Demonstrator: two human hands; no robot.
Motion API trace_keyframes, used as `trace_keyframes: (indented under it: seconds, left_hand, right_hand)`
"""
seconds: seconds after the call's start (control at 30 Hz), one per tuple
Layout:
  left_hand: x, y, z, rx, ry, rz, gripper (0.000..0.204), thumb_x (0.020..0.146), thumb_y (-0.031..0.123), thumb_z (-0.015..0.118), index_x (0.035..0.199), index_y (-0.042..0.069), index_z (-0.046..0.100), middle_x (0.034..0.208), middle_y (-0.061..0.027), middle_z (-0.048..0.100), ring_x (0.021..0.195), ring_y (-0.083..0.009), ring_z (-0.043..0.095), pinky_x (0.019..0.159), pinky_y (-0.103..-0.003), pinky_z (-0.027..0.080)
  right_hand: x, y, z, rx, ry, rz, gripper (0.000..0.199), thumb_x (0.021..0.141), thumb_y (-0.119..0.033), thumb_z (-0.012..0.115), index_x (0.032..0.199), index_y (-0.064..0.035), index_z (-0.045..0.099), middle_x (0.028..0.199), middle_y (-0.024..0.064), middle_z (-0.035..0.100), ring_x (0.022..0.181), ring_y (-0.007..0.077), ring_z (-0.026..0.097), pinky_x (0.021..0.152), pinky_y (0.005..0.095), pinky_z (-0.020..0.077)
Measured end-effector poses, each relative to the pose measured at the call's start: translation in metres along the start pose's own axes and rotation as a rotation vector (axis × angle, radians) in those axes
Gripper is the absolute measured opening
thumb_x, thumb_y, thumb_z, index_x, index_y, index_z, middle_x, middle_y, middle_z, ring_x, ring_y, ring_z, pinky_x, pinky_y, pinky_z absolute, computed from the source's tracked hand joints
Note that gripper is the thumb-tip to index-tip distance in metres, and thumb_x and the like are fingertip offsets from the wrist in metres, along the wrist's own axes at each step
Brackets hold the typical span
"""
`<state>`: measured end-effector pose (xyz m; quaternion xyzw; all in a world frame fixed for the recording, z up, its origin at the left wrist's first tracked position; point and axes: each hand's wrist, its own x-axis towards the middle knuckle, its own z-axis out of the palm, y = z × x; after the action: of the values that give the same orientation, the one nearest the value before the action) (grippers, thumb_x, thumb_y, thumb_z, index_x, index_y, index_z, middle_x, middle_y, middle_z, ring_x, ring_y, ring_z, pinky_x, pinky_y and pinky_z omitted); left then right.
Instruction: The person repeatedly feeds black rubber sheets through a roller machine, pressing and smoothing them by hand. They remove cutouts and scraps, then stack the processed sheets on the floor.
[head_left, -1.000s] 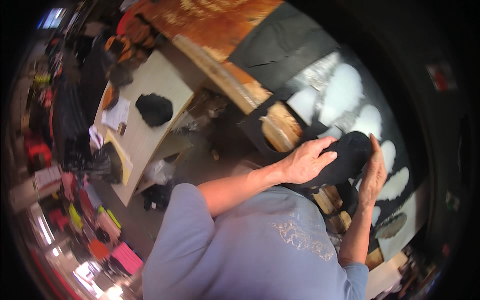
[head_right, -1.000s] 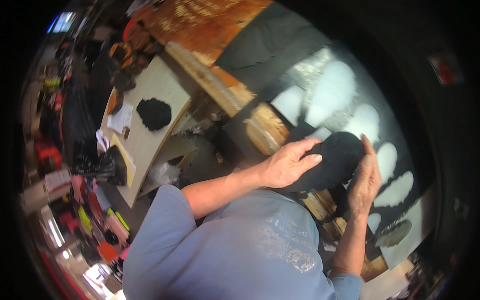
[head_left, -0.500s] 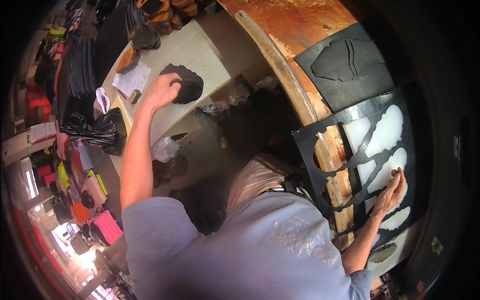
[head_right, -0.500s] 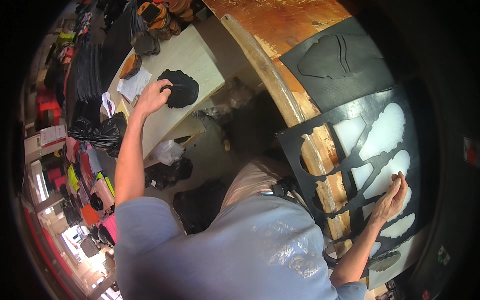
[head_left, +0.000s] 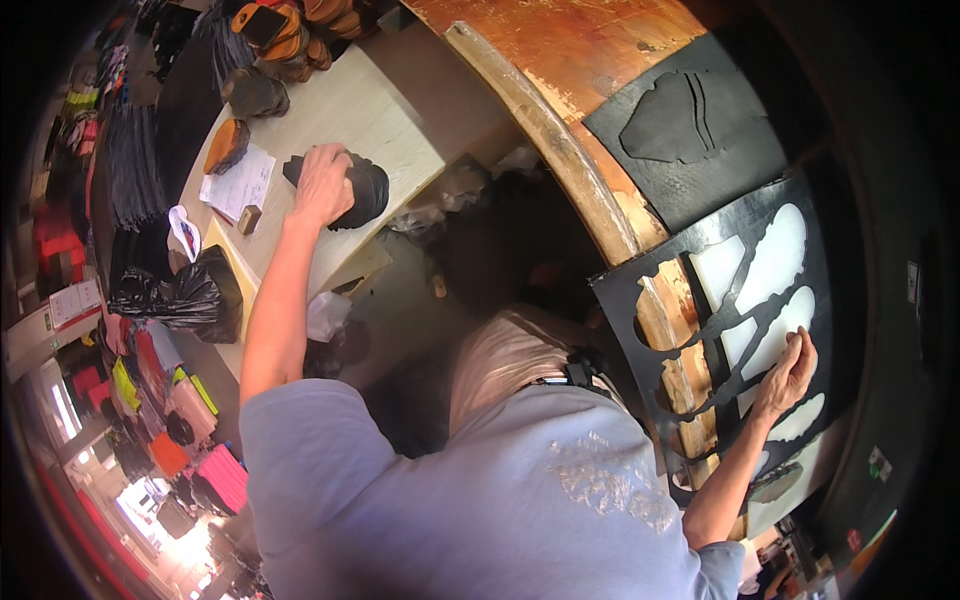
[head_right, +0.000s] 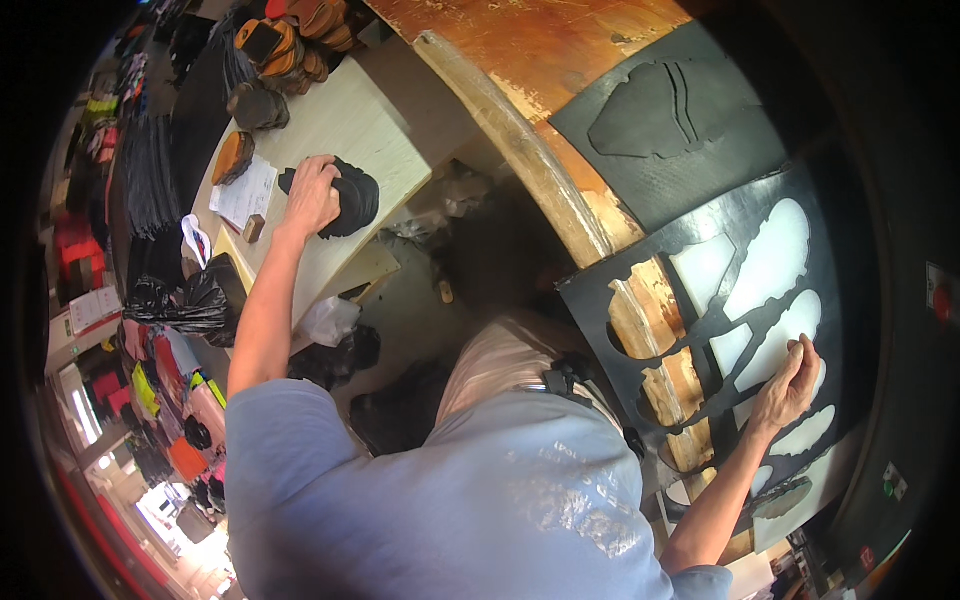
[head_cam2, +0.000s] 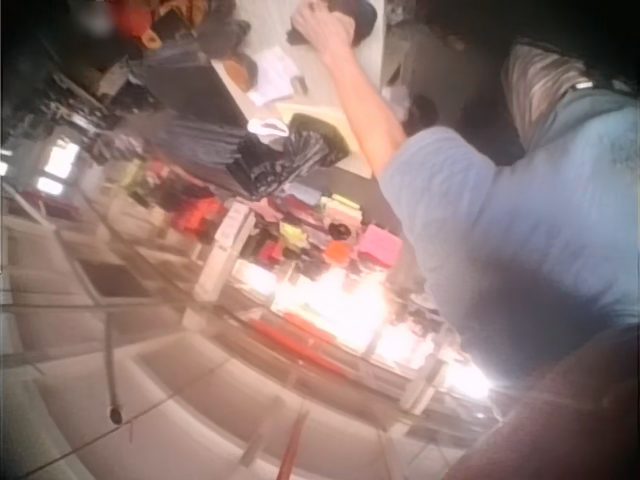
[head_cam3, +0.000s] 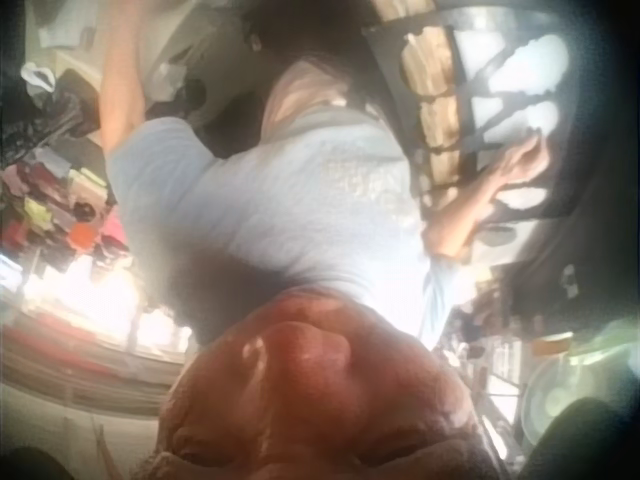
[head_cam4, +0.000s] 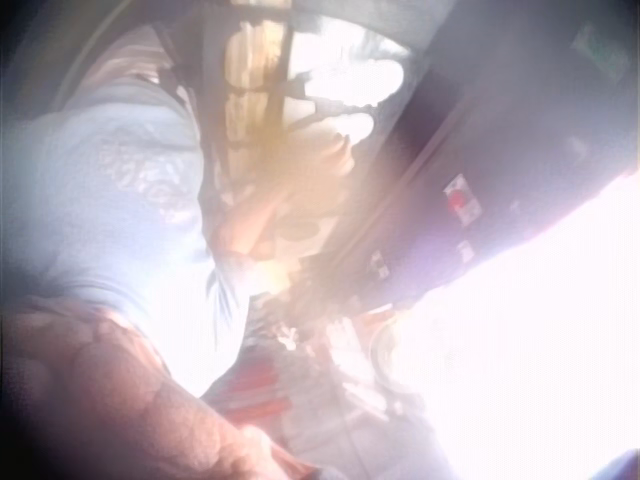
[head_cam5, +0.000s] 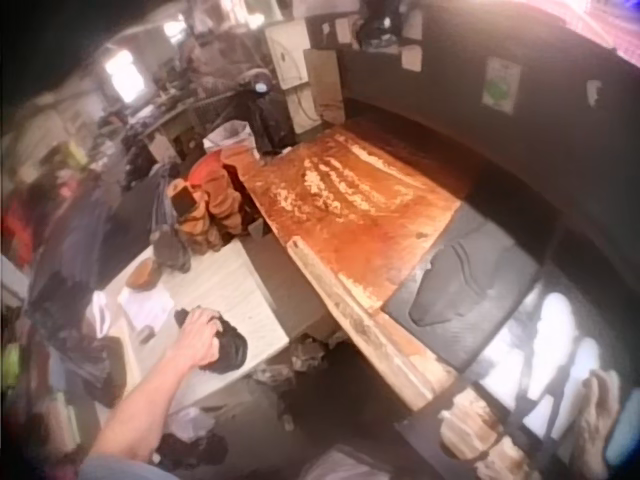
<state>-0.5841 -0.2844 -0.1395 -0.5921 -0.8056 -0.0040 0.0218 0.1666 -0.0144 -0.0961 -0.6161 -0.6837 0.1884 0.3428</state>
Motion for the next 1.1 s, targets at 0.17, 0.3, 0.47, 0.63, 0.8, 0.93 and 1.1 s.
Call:
trace_keyframes:
  seconds: [0.17, 0.3, 0.47, 0.63, 0.8, 0.93, 1.1]
  left_hand:
    - [0.011, 0.028, -0.016, -0.082, 0.292, -0.073, 0.038, 0.083, -0.002, 0.062, 0.120, -0.001, 0.071, 0.134, -0.0200, 0.067, 0.130, -0.0403, 0.061, 0.114, -0.050, 0.046]
    - [0.060, 0.142, -0.073, -0.500, 0.420, -0.011, 0.033, 0.097, -0.004, 0.059, 0.128, 0.000, 0.071, 0.131, -0.0181, 0.071, 0.125, -0.0339, 0.067, 0.109, -0.043, 0.052]
    - [0.109, 0.345, -0.132, -0.811, 0.360, 0.486, 0.035, 0.096, -0.009, 0.061, 0.128, 0.000, 0.071, 0.131, -0.0165, 0.072, 0.127, -0.0327, 0.067, 0.110, -0.043, 0.052]
    - [0.145, 0.495, -0.115, -0.813, 0.250, 0.759, 0.044, 0.099, 0.012, 0.070, 0.140, -0.003, 0.063, 0.147, -0.0248, 0.062, 0.141, -0.0434, 0.055, 0.118, -0.049, 0.046]
    - [0.193, 0.599, -0.086, -0.608, 0.098, 0.685, 0.061, 0.107, 0.030, 0.063, 0.156, -0.003, 0.051, 0.167, -0.0300, 0.041, 0.161, -0.0437, 0.031, 0.132, -0.051, 0.025]
    - [0.194, 0.633, -0.067, -0.369, 0.132, 0.657, 0.062, 0.108, 0.032, 0.060, 0.157, -0.005, 0.049, 0.167, -0.0322, 0.038, 0.161, -0.0473, 0.026, 0.133, -0.056, 0.019]
    - [0.175, 0.624, -0.063, -0.429, 0.173, 0.766, 0.058, 0.106, 0.025, 0.063, 0.153, -0.007, 0.052, 0.166, -0.0334, 0.039, 0.159, -0.0499, 0.030, 0.131, -0.059, 0.022]
  right_hand:
    - [-0.001, -0.015, 0.007, 0.125, 0.012, 0.033, 0.025, 0.113, -0.015, 0.060, 0.131, -0.0026, 0.071, 0.116, 0.0060, 0.072, 0.106, 0.0129, 0.067, 0.097, 0.0275, 0.0526]
    - [-0.004, -0.030, 0.003, 0.057, 0.021, 0.036, 0.019, 0.107, -0.009, 0.066, 0.124, -0.0034, 0.073, 0.113, 0.0083, 0.075, 0.107, 0.0170, 0.070, 0.094, 0.0307, 0.0545]
    - [-0.025, -0.008, -0.075, -0.198, 0.266, -0.136, 0.025, 0.097, -0.009, 0.077, 0.121, -0.0037, 0.074, 0.116, 0.0130, 0.075, 0.108, 0.0288, 0.071, 0.097, 0.0368, 0.0552]
    - [-0.071, 0.076, -0.182, -0.752, 0.324, 0.313, 0.073, 0.088, -0.046, 0.084, 0.144, -0.0031, 0.064, 0.151, 0.0295, 0.054, 0.143, 0.0440, 0.050, 0.121, 0.0542, 0.0386]
    - [-0.115, 0.139, -0.215, -0.579, 0.250, 0.408, 0.087, 0.087, -0.054, 0.084, 0.150, 0.0002, 0.058, 0.160, 0.0333, 0.044, 0.151, 0.0474, 0.041, 0.126, 0.0555, 0.0333]
    - [-0.127, 0.152, -0.221, -0.656, 0.343, 0.617, 0.098, 0.082, -0.054, 0.087, 0.157, -0.0034, 0.051, 0.163, 0.0327, 0.042, 0.153, 0.0473, 0.038, 0.127, 0.0540, 0.0327]
    - [-0.128, 0.151, -0.225, -0.478, 0.385, 0.550, 0.087, 0.080, -0.043, 0.087, 0.153, -0.0052, 0.058, 0.166, 0.0298, 0.040, 0.154, 0.0456, 0.036, 0.127, 0.0538, 0.0331]
